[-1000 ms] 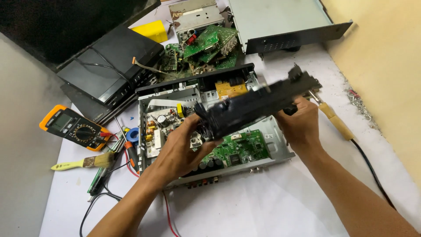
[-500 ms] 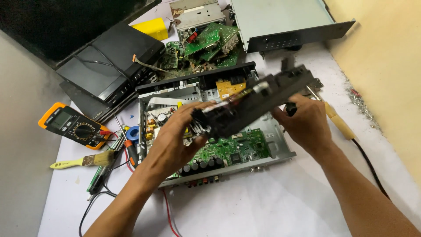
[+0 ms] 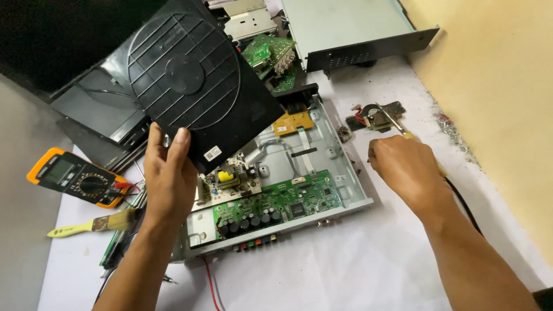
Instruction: Disassembling an electronic device by removing the cover, unscrewing the internal drive, and disconnecting ribbon cables.
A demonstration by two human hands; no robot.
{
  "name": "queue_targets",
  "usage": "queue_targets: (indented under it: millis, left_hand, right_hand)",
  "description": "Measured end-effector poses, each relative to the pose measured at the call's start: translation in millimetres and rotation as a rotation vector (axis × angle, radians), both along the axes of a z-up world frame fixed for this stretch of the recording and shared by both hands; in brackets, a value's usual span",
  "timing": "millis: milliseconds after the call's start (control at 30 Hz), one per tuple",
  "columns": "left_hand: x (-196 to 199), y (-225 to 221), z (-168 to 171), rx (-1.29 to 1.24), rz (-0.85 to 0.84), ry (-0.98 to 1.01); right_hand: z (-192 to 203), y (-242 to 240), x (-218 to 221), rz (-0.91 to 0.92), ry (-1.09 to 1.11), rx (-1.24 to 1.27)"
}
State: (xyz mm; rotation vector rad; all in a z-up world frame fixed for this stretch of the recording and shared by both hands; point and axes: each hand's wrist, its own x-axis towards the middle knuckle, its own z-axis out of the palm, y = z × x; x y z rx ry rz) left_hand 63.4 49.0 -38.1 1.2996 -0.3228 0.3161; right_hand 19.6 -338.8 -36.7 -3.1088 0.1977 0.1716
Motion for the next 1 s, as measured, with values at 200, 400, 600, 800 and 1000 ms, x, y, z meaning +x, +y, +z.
queue_targets:
  millis: [200, 400, 600, 800, 1000]
  left_hand:
    - [0, 22, -32, -0.240, 0.044, 0.086]
    - [-19, 35, -42, -0.190, 0.067, 0.210]
    - [-16, 39, -50, -0.260, 0.062, 0.229]
    - [-13, 41, -51, -0.276, 0.028, 0.300]
    - [-14, 39, -44, -0.244, 0.010, 0.314]
  right_hand:
    - [38, 51, -26, 0.076, -0.151, -0.101]
    - [40, 123, -22, 0.873, -0.331, 0.241]
    - [-8, 163, 20, 1.229, -0.419, -0.064]
    - [-11, 178, 30, 1.267, -0.315, -0.161]
    - [-22, 173, 32, 1.372, -0.392, -0.227]
